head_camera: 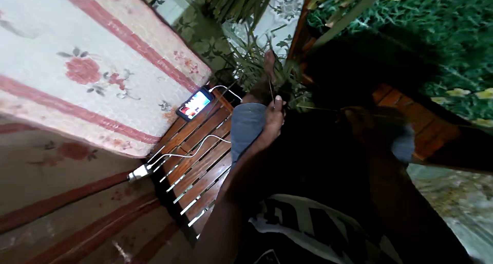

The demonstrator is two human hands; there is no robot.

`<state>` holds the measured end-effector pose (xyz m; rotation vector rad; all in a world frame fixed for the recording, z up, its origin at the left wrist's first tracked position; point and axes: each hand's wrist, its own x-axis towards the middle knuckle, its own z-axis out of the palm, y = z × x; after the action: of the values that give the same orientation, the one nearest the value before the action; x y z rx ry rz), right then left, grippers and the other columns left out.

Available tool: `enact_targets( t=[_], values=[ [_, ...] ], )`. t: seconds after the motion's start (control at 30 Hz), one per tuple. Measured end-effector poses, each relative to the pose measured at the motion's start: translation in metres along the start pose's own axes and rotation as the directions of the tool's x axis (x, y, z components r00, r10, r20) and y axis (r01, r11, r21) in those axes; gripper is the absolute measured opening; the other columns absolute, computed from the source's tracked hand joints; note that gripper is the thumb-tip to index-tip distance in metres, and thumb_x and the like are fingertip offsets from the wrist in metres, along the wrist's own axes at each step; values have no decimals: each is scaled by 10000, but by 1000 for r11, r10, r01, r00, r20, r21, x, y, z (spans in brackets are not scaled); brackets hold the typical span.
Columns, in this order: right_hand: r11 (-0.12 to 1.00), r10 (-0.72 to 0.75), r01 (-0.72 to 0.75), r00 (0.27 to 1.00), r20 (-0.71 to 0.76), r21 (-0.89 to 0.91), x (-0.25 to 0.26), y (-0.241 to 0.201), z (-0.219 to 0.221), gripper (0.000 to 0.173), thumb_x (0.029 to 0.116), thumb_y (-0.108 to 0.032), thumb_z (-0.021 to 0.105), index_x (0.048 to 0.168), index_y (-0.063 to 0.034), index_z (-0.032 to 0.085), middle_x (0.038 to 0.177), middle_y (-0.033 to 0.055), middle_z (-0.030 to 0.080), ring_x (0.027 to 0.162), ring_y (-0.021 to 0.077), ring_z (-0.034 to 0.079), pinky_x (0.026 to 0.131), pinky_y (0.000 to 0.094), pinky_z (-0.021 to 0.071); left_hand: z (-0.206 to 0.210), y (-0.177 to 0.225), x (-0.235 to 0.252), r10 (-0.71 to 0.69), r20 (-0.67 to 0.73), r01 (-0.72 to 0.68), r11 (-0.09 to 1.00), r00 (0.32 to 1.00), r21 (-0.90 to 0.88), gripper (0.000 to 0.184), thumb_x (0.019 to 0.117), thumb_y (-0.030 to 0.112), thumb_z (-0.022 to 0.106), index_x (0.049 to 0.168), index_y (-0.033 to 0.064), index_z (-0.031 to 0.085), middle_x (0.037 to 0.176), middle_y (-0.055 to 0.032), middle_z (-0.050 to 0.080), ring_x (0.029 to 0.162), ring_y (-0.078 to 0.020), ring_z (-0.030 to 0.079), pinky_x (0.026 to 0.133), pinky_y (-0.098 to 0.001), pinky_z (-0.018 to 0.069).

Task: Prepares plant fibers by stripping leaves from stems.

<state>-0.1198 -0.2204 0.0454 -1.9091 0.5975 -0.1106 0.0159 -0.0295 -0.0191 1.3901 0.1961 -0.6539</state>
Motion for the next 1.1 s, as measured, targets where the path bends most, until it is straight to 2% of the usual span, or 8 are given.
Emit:
enact_targets(
  t=[0.1, 0.2, 0.33, 0.4, 0.7, 0.87, 0.97, 1.1],
  values=[
    [998, 29, -29, 1000, -2, -52, 2, 1, -1, 338, 1096, -227, 448, 1277, 4, 616, 998, 105, 697, 780, 98, 660, 738, 303, 576, -1, -18, -10, 22, 238, -57, 988, 971, 140, 548, 1095, 547, 277, 1311, 131, 561, 642, 42, 489, 470, -44, 425, 444, -199, 401],
    [996, 50, -49, 999, 17, -69, 4, -3, 7, 325, 1096, -239, 464, 1264, -18, 633, 1017, 103, 713, 798, 124, 688, 750, 328, 594, 10, -20, -26, 77, 310, -181, 930, 948, 322, 431, 1124, 331, 338, 1246, 28, 618, 714, 10, 536, 570, -64, 476, 543, -237, 446],
    [996, 34, -25, 995, 97, -90, 6, -5, 19, 334, 1095, -228, 459, 1275, -2, 626, 1044, 130, 718, 850, 164, 696, 812, 372, 585, 21, -11, -40, 72, 389, -309, 745, 918, 591, 439, 1120, 328, 382, 1272, -12, 615, 993, -203, 687, 915, -310, 675, 858, -533, 550],
    [996, -19, 29, 993, 113, -84, 9, 3, 24, 327, 1092, -227, 458, 1237, 3, 641, 1014, 113, 718, 835, 146, 696, 801, 357, 594, 23, -11, -38, 66, 402, -332, 694, 913, 639, 455, 1118, 362, 373, 1281, 11, 613, 1020, -207, 698, 959, -337, 686, 883, -571, 545],
    [993, -80, 89, 991, 107, -77, 13, 5, 27, 326, 1094, -193, 448, 1232, 27, 645, 1026, 123, 719, 846, 126, 709, 824, 313, 602, 26, -10, -20, -37, 251, -171, 635, 967, 753, 510, 1122, 413, 327, 1272, 27, 625, 1083, -223, 691, 1030, -372, 674, 905, -602, 527],
    [988, -93, 103, 992, 91, -111, 12, 6, 19, 326, 1092, -167, 443, 1264, 37, 629, 1072, 160, 713, 889, 160, 718, 848, 334, 601, 41, -2, -27, -34, 305, -231, 576, 952, 784, 492, 1121, 410, 327, 1273, 43, 618, 1035, -206, 701, 996, -361, 690, 881, -582, 548],
    [991, -52, 59, 997, 60, -122, 7, 5, 13, 331, 1100, -186, 436, 1282, 18, 621, 1091, 150, 718, 917, 161, 720, 871, 350, 595, 37, -9, -10, -132, 172, -64, 583, 976, 810, 550, 1121, 446, 297, 1364, 55, 598, 1231, -229, 677, 1172, -392, 647, 995, -615, 502],
    [990, -38, 39, 999, 10, -137, 5, 6, 1, 329, 1095, -213, 449, 1275, -2, 626, 1084, 128, 710, 906, 140, 703, 853, 343, 588, 34, -22, 19, -194, 34, 92, 606, 980, 790, 596, 1118, 466, 282, 1331, 24, 619, 1309, -250, 638, 1245, -409, 602, 1040, -622, 470]
  ],
)
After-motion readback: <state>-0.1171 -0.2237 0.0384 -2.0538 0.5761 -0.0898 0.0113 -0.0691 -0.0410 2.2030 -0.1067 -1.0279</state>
